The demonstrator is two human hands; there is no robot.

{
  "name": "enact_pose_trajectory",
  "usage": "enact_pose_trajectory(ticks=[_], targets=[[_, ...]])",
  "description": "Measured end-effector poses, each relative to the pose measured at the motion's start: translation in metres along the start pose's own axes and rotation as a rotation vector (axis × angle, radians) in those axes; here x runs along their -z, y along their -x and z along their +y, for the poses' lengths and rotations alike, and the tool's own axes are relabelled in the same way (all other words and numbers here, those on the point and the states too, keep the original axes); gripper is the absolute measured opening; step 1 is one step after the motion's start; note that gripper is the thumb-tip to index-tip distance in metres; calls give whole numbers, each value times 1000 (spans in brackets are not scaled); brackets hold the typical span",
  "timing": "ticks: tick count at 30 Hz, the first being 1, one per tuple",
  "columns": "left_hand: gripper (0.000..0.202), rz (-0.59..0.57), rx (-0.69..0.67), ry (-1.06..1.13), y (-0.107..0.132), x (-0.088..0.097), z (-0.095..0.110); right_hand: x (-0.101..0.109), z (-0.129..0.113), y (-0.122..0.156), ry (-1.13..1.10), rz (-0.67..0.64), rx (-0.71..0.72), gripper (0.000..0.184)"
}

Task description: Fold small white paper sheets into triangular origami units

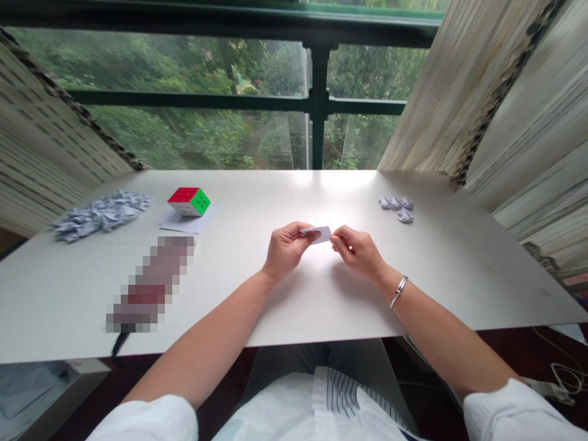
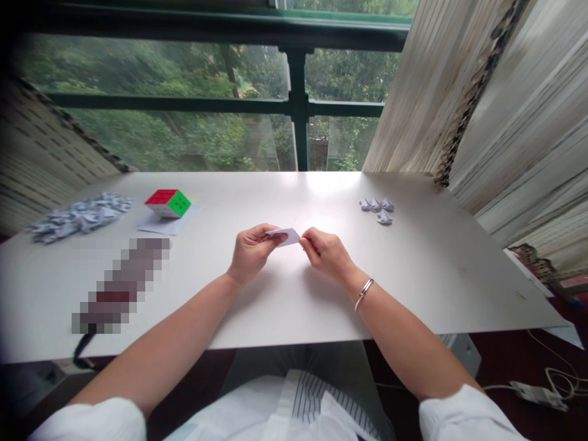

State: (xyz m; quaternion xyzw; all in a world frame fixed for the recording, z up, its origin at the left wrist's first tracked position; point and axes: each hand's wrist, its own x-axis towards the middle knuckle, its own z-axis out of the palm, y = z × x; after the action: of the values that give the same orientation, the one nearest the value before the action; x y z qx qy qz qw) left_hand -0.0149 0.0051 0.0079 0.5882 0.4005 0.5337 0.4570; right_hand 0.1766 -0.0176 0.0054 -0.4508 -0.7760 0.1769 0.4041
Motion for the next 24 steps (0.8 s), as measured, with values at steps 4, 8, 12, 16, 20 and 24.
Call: enact_pose_trajectory(ticks=[4, 8, 12, 16, 20, 24], targets=[[25, 7, -4, 8, 1, -1, 0, 4, -3, 1, 131, 9, 76, 22], [25, 53, -23, 27, 1, 0, -2, 6, -4, 4, 121, 124, 40, 30], [19, 20, -120, -107, 3, 2, 0, 6, -7, 4, -37, 209, 21, 18], [17, -41, -188, -212, 7, 0, 4, 2, -8, 3, -102, 162, 60, 16], [19, -49, -192, -177, 9, -2, 5, 0, -3, 3, -58, 172, 69, 14], [18, -27, -151, 24, 5, -3, 2, -2, 2, 2, -22, 179, 72, 13]])
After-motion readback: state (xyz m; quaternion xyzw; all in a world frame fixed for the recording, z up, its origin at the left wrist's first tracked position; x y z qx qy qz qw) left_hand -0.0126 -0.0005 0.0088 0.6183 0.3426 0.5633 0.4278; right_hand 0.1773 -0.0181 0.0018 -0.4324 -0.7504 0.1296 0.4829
